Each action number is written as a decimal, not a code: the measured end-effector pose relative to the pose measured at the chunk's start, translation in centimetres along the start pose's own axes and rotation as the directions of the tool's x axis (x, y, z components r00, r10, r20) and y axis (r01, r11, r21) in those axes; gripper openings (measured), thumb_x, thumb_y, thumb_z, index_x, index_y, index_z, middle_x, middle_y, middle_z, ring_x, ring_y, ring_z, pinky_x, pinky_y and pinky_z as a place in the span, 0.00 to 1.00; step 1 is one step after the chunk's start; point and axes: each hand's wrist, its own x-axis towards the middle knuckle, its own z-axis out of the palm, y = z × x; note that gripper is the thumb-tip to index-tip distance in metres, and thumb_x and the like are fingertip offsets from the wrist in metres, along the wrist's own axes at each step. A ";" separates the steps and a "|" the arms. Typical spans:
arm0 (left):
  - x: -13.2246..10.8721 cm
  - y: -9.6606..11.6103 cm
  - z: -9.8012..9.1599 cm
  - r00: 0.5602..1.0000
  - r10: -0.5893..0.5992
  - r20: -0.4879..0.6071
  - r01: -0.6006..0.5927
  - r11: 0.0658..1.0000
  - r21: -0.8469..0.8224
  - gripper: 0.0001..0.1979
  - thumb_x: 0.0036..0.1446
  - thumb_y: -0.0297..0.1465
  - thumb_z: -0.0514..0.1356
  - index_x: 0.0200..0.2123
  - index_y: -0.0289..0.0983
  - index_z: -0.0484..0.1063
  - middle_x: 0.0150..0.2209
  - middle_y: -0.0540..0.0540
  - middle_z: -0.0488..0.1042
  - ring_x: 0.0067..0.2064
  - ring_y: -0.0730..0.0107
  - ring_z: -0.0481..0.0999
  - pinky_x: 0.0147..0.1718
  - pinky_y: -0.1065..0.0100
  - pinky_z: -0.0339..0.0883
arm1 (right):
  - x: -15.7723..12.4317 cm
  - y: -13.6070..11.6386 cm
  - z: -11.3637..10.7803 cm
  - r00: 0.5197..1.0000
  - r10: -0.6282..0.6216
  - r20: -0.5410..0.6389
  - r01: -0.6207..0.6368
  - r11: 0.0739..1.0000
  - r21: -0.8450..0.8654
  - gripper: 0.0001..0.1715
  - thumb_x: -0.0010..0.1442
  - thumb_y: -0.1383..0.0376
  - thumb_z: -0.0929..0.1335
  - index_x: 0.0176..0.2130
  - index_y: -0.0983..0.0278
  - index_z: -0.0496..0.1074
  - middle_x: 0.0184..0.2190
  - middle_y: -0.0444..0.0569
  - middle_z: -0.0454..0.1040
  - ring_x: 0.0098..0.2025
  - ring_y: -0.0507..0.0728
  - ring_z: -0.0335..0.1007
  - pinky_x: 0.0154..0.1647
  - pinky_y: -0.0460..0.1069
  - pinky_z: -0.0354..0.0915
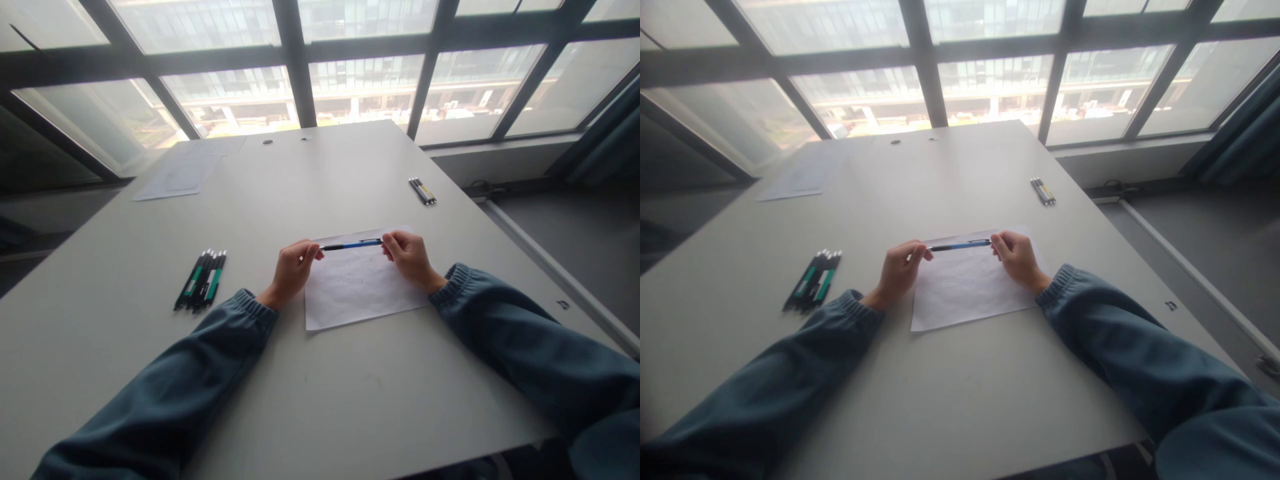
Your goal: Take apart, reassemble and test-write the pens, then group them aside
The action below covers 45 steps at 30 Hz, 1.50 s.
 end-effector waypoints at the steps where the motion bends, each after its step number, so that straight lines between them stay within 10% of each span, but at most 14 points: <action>1: 0.0 0.0 0.0 1.000 0.000 0.002 0.000 1.000 -0.001 0.23 0.70 0.42 0.54 0.25 0.37 0.75 0.28 0.46 0.78 0.31 0.69 0.77 0.35 0.67 0.67 | 0.0 -0.1 0.0 1.000 -0.004 -0.001 0.004 1.000 -0.007 0.28 0.65 0.45 0.67 0.25 0.64 0.72 0.19 0.44 0.70 0.21 0.50 0.62 0.23 0.47 0.58; 45: 0.0 0.2 -0.1 1.000 -0.014 0.020 0.014 1.000 0.005 0.29 0.69 0.49 0.51 0.22 0.37 0.72 0.24 0.46 0.75 0.27 0.69 0.72 0.32 0.66 0.64 | 0.0 -0.8 -0.1 0.999 -0.038 0.010 0.039 0.993 -0.109 0.36 0.64 0.39 0.64 0.19 0.63 0.66 0.16 0.43 0.64 0.20 0.51 0.58 0.25 0.48 0.56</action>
